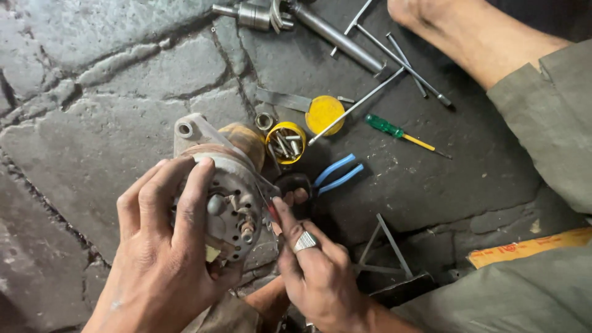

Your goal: Repairing or disassembling an alternator or electric motor component using various hand tools.

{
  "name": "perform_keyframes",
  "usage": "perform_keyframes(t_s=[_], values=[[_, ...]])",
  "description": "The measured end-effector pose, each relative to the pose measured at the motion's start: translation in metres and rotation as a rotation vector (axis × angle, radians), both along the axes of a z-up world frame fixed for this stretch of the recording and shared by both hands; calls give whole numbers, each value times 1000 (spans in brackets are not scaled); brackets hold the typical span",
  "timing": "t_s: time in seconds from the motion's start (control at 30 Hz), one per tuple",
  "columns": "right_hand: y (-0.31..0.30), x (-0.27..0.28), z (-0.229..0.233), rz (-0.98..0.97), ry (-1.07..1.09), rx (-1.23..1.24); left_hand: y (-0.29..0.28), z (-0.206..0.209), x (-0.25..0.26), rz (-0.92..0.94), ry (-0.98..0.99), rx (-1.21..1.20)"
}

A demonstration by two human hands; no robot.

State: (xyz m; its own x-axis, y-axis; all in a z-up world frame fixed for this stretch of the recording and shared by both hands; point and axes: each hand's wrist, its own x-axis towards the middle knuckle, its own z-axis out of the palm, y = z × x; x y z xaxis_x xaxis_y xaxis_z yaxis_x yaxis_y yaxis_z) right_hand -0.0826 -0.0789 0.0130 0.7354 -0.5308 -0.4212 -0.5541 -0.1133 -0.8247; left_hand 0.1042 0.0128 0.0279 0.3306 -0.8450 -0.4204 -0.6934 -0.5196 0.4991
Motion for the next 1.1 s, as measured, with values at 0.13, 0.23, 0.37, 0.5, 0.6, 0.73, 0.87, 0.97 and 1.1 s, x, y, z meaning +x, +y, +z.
perform_keyframes(t_s=[0.13,0.23,0.37,0.5,0.6,0.73,0.87,0.97,1.1], values=[[-3,1,2,-9,-10,54,1,-1,-1,-2,6,2],[-5,0,2,7,1,45,1,2,-1,1,2,14],[-7,-2,8,29,103,110,2,-1,-1,-4,6,14],[-10,1,5,-3,12,124,0,1,0,-6,3,11],[-12,1,8,20,41,118,1,1,0,-14,-2,20],[-12,2,5,-1,-18,88,1,1,1,-14,-8,27],[-19,4,10,26,32,143,3,0,-2,-12,0,21],[-20,2,4,24,22,146,1,0,0,-18,-15,22],[-22,3,9,51,48,159,2,1,-1,-16,-11,25]])
